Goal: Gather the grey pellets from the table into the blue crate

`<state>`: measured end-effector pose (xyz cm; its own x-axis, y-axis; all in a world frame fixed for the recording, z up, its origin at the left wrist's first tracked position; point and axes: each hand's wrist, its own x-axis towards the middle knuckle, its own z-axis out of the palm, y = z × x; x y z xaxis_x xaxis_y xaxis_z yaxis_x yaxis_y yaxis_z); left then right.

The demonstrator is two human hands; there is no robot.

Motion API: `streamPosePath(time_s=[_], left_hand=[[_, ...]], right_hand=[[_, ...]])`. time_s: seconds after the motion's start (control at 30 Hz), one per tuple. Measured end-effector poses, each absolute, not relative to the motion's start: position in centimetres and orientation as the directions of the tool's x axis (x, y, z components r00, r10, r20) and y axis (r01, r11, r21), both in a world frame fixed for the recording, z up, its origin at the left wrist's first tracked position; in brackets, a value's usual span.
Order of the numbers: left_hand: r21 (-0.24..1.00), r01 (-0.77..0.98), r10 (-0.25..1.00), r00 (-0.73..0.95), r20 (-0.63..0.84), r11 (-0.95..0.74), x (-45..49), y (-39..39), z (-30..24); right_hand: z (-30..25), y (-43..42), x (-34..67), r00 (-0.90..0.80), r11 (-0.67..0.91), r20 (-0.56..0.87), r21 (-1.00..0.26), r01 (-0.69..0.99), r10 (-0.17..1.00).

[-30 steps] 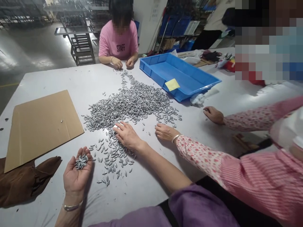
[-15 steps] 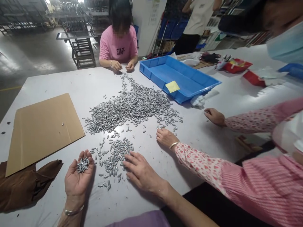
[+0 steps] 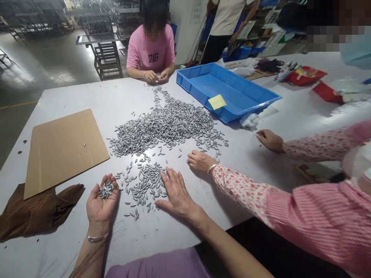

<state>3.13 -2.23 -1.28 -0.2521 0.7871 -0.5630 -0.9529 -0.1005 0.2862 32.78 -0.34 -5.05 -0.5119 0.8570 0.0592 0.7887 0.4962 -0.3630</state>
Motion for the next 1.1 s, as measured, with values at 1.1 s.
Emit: streamPosePath(time_s=[1.1], left_hand=[[0.242,-0.965,0.739,-0.234,-0.632,-0.098,3.3,-2.4,-1.2]], right_hand=[[-4.1,1.4,24.2,-0.634,0.688,0.267,-0.309,0.657,0.726]])
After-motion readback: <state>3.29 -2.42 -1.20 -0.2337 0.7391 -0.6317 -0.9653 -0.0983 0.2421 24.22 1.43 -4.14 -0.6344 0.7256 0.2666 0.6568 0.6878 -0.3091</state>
